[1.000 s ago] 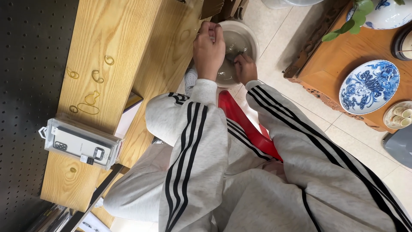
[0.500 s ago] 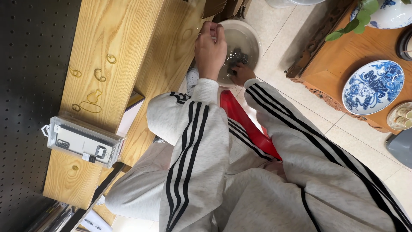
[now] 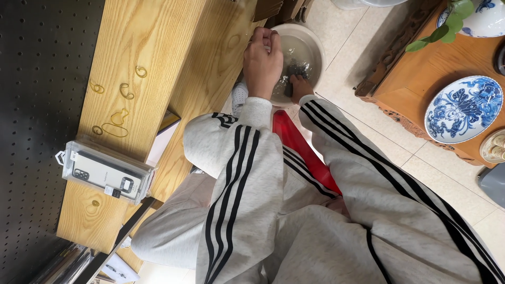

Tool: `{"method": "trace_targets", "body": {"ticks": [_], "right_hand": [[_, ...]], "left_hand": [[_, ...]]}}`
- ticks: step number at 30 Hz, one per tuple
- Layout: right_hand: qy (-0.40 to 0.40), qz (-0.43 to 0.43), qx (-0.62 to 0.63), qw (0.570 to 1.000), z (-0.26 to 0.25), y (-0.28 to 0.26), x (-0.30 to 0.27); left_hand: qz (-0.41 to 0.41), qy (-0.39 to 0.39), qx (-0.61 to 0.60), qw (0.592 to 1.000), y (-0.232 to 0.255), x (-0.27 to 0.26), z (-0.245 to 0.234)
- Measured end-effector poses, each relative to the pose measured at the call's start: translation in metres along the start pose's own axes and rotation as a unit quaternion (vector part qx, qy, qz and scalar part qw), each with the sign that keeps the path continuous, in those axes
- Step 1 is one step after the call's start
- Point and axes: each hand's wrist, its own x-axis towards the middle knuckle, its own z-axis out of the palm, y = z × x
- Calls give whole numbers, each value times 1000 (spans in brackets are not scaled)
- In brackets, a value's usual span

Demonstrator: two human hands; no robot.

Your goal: Cleaning a phone case by removing it from its packaging, wiping it with a cloth, and putting it back.

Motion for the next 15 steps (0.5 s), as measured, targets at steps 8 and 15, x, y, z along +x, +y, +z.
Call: {"method": "trace_targets", "body": {"ticks": [8, 15], "right_hand": [[89, 22, -20, 996, -20, -8, -10], [296, -35, 30, 954, -46, -24, -20]], "left_hand": [[-7, -2, -2, 1000, -1, 1, 1], [5, 10, -2, 1000, -5, 3, 4]]}}
